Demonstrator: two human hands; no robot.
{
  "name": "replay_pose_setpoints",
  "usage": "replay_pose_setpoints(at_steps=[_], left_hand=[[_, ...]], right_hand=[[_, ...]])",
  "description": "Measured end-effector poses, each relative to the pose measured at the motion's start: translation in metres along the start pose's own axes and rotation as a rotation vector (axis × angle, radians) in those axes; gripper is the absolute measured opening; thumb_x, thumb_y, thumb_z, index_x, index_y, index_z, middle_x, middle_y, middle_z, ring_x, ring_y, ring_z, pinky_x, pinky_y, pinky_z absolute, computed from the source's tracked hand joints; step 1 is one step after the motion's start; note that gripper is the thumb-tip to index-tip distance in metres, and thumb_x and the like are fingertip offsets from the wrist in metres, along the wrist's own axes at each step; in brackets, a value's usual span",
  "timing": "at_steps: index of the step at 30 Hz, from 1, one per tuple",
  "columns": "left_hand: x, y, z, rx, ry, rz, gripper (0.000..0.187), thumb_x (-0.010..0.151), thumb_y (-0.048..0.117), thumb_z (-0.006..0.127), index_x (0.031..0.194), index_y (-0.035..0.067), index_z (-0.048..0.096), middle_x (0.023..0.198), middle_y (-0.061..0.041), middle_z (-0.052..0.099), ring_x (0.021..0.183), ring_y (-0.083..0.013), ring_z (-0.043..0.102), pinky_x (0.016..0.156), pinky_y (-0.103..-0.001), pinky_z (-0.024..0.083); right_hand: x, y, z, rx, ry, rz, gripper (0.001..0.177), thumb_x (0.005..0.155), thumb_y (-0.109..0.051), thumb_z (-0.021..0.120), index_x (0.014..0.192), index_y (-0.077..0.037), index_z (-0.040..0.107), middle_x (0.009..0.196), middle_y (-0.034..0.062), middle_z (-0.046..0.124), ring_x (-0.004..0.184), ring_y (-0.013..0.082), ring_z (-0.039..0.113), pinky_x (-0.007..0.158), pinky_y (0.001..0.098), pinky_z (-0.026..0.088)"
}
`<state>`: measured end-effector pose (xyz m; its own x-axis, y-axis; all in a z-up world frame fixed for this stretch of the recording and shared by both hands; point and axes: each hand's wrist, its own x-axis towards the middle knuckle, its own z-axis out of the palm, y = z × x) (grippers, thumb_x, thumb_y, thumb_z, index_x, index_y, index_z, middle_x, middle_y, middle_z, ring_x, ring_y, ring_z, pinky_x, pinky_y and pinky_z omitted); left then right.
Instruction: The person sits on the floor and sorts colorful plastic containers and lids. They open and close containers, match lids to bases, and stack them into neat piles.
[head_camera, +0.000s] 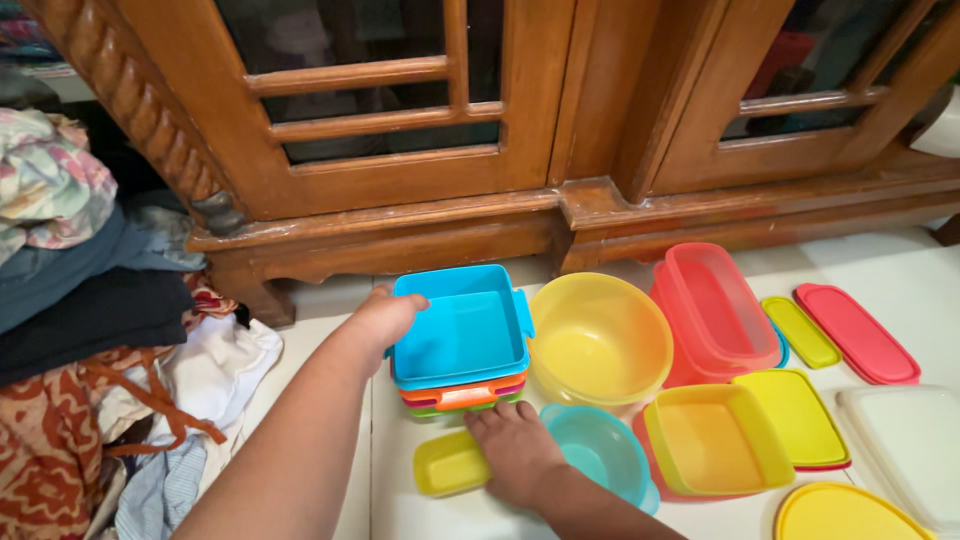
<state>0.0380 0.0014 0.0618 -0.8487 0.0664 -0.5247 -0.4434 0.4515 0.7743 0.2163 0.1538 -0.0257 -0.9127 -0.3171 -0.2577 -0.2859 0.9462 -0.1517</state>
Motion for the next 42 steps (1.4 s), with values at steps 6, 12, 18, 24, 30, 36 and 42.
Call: replay_pose_setpoints(at_steps=[6, 12, 18, 24, 30, 36, 42], left_hand=[[0.021, -0.006, -0.004, 0.024, 0.072, 0.023, 0.089, 0.089, 0.031, 0.068, 0.162, 0.01, 0.023, 0.155, -0.023, 0.048, 0.14, -0.037, 0.052, 0.114, -0.048, 0.044], [0.03, -0.007, -0.013, 0.037, 0.205, 0.124, 0.076, 0.089, 0.033, 0.069, 0.155, 0.008, 0.04, 0.153, -0.02, 0.049, 0.139, -0.0344, 0.05, 0.112, -0.045, 0.042], [0.013, 0.012, -0.012, -0.094, 0.437, 0.282, 0.042, 0.089, 0.022, 0.069, 0.128, 0.009, 0.068, 0.115, -0.016, 0.073, 0.103, -0.0311, 0.07, 0.092, -0.042, 0.055], [0.002, 0.035, 0.019, -0.189, 0.52, 0.482, 0.024, 0.092, 0.027, 0.069, 0.105, 0.008, 0.077, 0.1, -0.008, 0.076, 0.094, -0.0226, 0.069, 0.087, -0.036, 0.052], [-0.027, 0.076, 0.074, -0.409, 0.179, 0.421, 0.05, 0.096, 0.049, 0.054, 0.126, 0.012, 0.069, 0.127, -0.006, 0.072, 0.116, -0.0193, 0.065, 0.099, -0.037, 0.046], [-0.075, 0.111, 0.141, -0.603, -0.312, 0.235, 0.07, 0.092, 0.066, 0.041, 0.142, 0.02, 0.056, 0.136, -0.002, 0.068, 0.122, -0.0182, 0.064, 0.103, -0.039, 0.048], [-0.079, 0.122, 0.189, -0.641, -0.394, 0.243, 0.066, 0.093, 0.062, 0.045, 0.138, 0.016, 0.057, 0.129, -0.007, 0.071, 0.113, -0.0217, 0.07, 0.094, -0.04, 0.056]], right_hand=[[-0.011, -0.006, -0.006, 0.144, -0.013, -0.072, 0.075, 0.071, -0.03, 0.078, 0.139, -0.008, 0.057, 0.135, 0.0125, 0.057, 0.133, 0.03, 0.048, 0.114, 0.0458, 0.03], [-0.016, 0.008, -0.057, 0.352, -0.094, -0.151, 0.081, 0.06, -0.041, 0.084, 0.132, -0.007, 0.065, 0.128, 0.0153, 0.066, 0.117, 0.0336, 0.064, 0.1, 0.0421, 0.05], [-0.022, 0.056, -0.135, 0.482, -0.009, -0.075, 0.084, 0.058, -0.041, 0.091, 0.131, -0.005, 0.067, 0.129, 0.015, 0.068, 0.117, 0.0286, 0.065, 0.103, 0.0354, 0.05], [-0.043, 0.092, -0.191, 0.614, 0.345, 0.193, 0.079, 0.058, -0.042, 0.089, 0.127, -0.008, 0.071, 0.12, 0.0122, 0.073, 0.109, 0.0246, 0.071, 0.096, 0.0335, 0.054], [-0.064, 0.108, -0.215, 0.996, 0.506, 0.355, 0.073, 0.065, -0.034, 0.085, 0.13, -0.006, 0.067, 0.109, 0.0095, 0.08, 0.093, 0.0178, 0.077, 0.084, 0.0307, 0.06], [-0.079, 0.13, -0.217, 1.071, 0.645, 0.37, 0.065, 0.068, -0.032, 0.085, 0.126, -0.005, 0.072, 0.106, 0.0075, 0.08, 0.092, 0.0132, 0.076, 0.083, 0.0285, 0.06], [-0.092, 0.162, -0.213, 1.165, 0.658, 0.404, 0.063, 0.069, -0.031, 0.085, 0.125, -0.005, 0.072, 0.105, 0.0074, 0.08, 0.088, 0.0133, 0.076, 0.079, 0.0285, 0.06]])
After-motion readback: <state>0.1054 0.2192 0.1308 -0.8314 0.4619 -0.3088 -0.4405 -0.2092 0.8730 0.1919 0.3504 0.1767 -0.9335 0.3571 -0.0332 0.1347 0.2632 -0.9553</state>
